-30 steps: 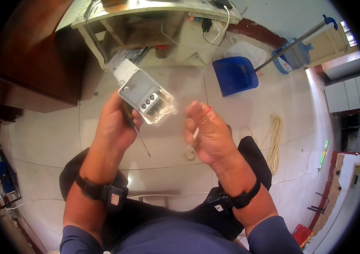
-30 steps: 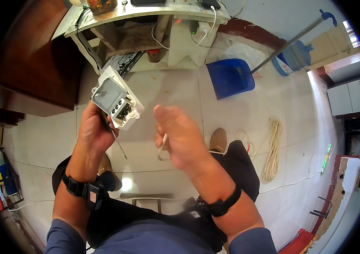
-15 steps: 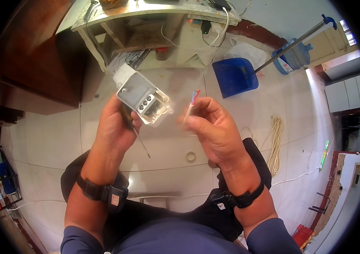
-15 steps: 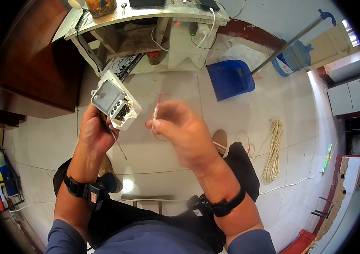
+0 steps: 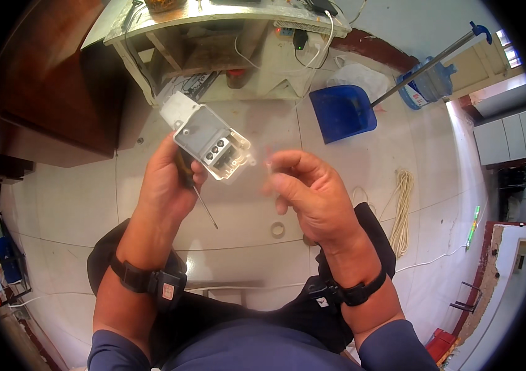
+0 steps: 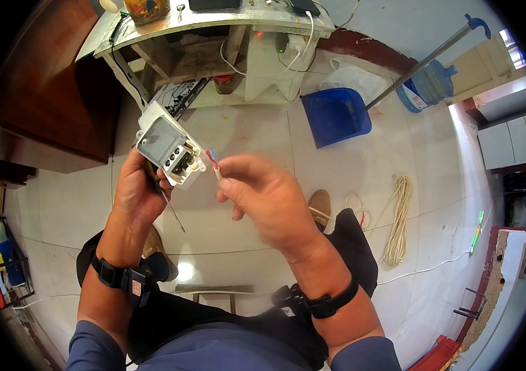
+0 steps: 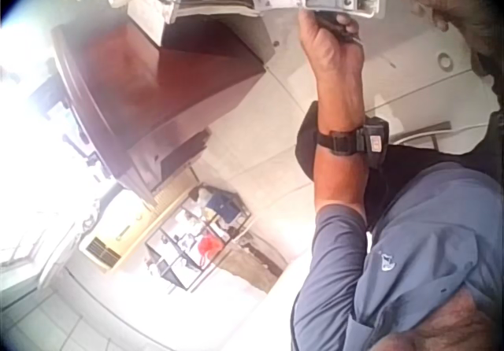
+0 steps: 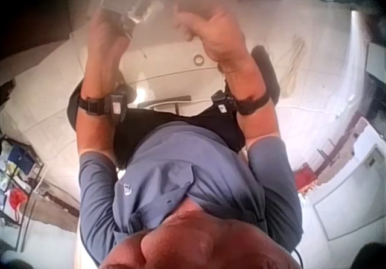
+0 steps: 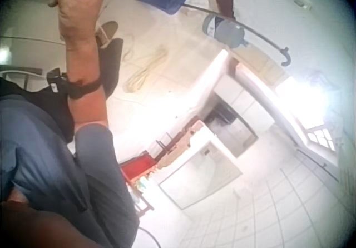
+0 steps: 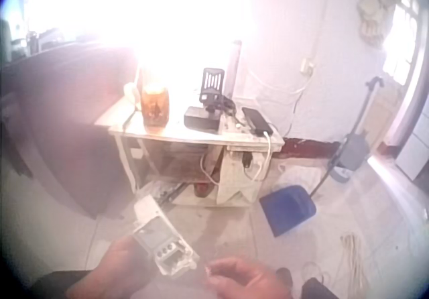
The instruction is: The person uses a screwdriver to open a white power strip, removes an internal cover, and inserts electrical wires into the terminals.
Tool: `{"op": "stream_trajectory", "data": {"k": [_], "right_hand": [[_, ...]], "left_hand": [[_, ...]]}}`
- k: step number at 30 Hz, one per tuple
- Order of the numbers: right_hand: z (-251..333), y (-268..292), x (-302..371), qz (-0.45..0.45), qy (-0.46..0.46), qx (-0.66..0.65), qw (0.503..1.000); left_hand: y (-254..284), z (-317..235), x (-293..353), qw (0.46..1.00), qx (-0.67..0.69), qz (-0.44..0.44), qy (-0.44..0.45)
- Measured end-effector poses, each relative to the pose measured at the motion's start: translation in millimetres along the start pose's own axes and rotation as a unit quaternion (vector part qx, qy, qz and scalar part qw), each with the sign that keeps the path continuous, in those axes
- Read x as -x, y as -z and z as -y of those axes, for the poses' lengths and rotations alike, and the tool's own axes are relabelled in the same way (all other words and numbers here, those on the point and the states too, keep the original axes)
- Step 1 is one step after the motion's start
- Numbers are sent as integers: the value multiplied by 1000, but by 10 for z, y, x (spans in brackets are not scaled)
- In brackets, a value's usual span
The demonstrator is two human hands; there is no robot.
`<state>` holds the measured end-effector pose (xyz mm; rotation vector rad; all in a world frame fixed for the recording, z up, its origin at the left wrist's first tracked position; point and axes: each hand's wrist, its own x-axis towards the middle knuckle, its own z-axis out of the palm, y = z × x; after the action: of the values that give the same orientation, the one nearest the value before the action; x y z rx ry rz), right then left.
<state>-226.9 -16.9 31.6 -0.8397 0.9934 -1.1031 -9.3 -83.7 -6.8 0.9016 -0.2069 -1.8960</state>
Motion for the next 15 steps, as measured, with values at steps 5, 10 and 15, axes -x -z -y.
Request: {"op": "stream_trajectory", "data": {"k": [5,10,15], "right_hand": [[53,-21,22,14,-9,14,1000],[25,-100,44,8,-2,0,1000],[-90,-198,50,-41,48,80,995]], "left_hand": [[25,19,-20,1000,-6,10,-17],[25,55,-35,999,-25,13,-35],[17,74,-17,998,-39,3,-58]]}}
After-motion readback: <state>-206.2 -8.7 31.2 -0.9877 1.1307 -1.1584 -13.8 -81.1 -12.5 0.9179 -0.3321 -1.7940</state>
